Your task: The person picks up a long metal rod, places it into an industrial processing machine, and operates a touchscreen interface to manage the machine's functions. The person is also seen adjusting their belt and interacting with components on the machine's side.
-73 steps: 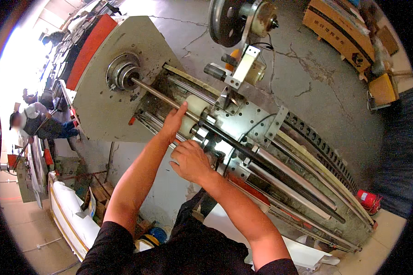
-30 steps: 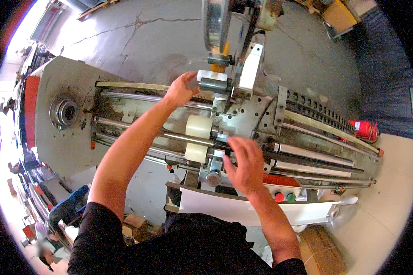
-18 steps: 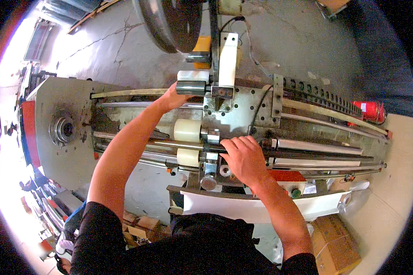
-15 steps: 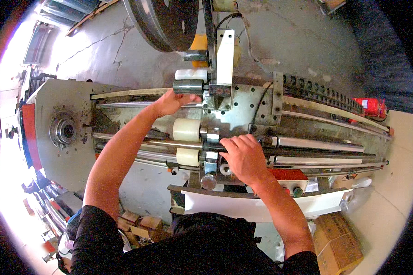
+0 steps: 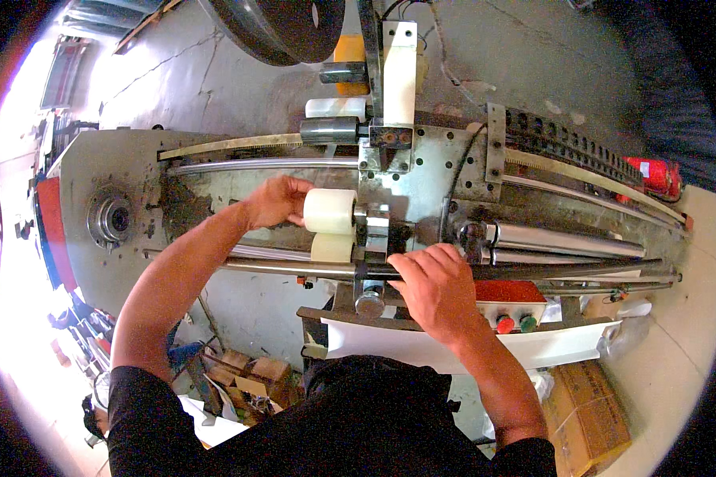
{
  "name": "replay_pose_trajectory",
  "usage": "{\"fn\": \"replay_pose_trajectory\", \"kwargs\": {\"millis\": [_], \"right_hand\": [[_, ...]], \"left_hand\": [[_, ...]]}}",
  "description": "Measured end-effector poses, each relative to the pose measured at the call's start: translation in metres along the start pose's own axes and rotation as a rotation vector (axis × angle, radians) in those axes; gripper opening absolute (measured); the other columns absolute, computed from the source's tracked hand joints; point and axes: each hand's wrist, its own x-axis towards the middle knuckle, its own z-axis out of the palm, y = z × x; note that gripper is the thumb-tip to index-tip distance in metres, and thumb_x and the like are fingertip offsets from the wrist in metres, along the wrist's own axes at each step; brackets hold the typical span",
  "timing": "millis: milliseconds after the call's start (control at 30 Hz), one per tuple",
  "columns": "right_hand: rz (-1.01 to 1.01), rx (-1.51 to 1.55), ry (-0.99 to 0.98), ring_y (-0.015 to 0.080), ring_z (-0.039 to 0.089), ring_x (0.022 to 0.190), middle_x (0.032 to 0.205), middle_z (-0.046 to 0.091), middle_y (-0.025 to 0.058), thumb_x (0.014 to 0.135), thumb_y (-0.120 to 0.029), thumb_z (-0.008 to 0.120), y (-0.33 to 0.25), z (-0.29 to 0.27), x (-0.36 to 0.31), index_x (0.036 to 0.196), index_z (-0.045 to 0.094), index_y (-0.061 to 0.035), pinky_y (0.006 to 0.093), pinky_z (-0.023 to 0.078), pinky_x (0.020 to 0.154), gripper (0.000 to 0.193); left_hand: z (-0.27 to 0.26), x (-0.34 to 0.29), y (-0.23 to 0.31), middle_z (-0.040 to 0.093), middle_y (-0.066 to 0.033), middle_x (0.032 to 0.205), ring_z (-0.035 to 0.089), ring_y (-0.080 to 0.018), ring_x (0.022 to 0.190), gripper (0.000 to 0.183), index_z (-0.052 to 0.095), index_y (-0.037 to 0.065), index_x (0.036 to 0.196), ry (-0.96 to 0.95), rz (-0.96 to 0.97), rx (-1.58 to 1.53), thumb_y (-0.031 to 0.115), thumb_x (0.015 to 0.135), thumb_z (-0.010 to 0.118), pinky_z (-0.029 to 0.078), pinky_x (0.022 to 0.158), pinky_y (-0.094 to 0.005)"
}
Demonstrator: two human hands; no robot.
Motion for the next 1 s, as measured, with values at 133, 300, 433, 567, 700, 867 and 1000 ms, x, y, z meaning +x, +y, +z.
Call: {"fn": "replay_pose_trajectory", "kwargs": {"millis": [133, 300, 433, 567, 700, 867, 1000], "right_hand": [[-0.005, 0.006, -0.027, 0.0276, 0.068, 0.092, 0.098, 0.073, 0.0065, 0.075, -0.017, 0.088, -0.004, -0.001, -0.006, 0.110, 0.072, -0.0085, 0.0419, 0.051, 0.090, 0.040], [-0.013, 0.018, -0.052, 0.0265, 0.069, 0.093, 0.099, 0.074, 0.0057, 0.075, -0.017, 0.087, -0.006, 0.000, -0.015, 0.111, 0.072, -0.0085, 0.0415, 0.052, 0.090, 0.039], [-0.012, 0.030, -0.057, 0.0265, 0.069, 0.093, 0.098, 0.074, 0.0058, 0.075, -0.017, 0.087, -0.007, 0.003, -0.018, 0.110, 0.073, -0.0083, 0.0416, 0.052, 0.090, 0.039], [0.002, 0.034, -0.062, 0.0267, 0.069, 0.093, 0.098, 0.074, 0.0062, 0.075, -0.017, 0.087, -0.009, 0.004, -0.020, 0.109, 0.073, -0.0080, 0.0420, 0.052, 0.090, 0.039], [0.008, 0.037, -0.059, 0.0280, 0.068, 0.093, 0.098, 0.074, 0.0069, 0.076, -0.017, 0.087, -0.011, 0.003, -0.019, 0.109, 0.073, -0.0069, 0.0428, 0.051, 0.089, 0.037], [0.010, 0.059, -0.046, 0.0296, 0.067, 0.091, 0.096, 0.074, 0.0083, 0.077, -0.015, 0.086, -0.010, 0.003, -0.016, 0.109, 0.075, -0.0057, 0.0437, 0.051, 0.087, 0.035], [0.021, 0.048, -0.051, 0.0293, 0.067, 0.092, 0.097, 0.074, 0.0087, 0.078, -0.016, 0.086, -0.008, 0.004, -0.013, 0.109, 0.074, -0.0058, 0.0429, 0.051, 0.088, 0.035]], "left_hand": [[0.010, -0.023, -0.013, 0.077, -0.0065, 0.113, 0.074, -0.0194, 0.106, 0.033, 0.073, 0.007, 0.129, -0.056, -0.174, -0.109, 0.016, 0.098, 0.075, 0.062, 0.087, -0.0366], [0.045, -0.044, -0.010, 0.076, -0.0075, 0.106, 0.073, -0.0181, 0.095, 0.027, 0.074, 0.006, 0.118, -0.125, -0.195, -0.144, 0.024, 0.098, 0.079, 0.063, 0.082, -0.0335], [0.057, -0.057, 0.003, 0.076, -0.0078, 0.102, 0.074, -0.0194, 0.091, 0.031, 0.072, 0.004, 0.123, 0.051, -0.220, -0.094, 0.016, 0.096, 0.078, 0.063, 0.080, -0.0331], [0.059, -0.069, 0.020, 0.074, -0.0087, 0.099, 0.070, -0.0161, 0.083, 0.026, 0.068, 0.001, 0.122, 0.056, -0.181, -0.091, 0.008, 0.098, 0.073, 0.061, 0.072, -0.0302], [0.057, -0.089, 0.046, 0.072, -0.0080, 0.093, 0.068, -0.0153, 0.079, 0.018, 0.065, -0.001, 0.112, 0.086, -0.122, -0.045, 0.010, 0.100, 0.072, 0.060, 0.069, -0.0300], [0.069, -0.105, 0.075, 0.070, -0.0124, 0.088, 0.069, -0.0177, 0.075, 0.027, 0.051, -0.003, 0.106, 0.281, -0.046, -0.085, 0.010, 0.099, 0.073, 0.059, 0.067, -0.0319], [0.095, -0.119, 0.071, 0.070, -0.0124, 0.090, 0.068, -0.0169, 0.079, 0.027, 0.044, 0.005, 0.105, 0.307, 0.034, -0.339, 0.006, 0.101, 0.071, 0.059, 0.070, -0.0303]]}}
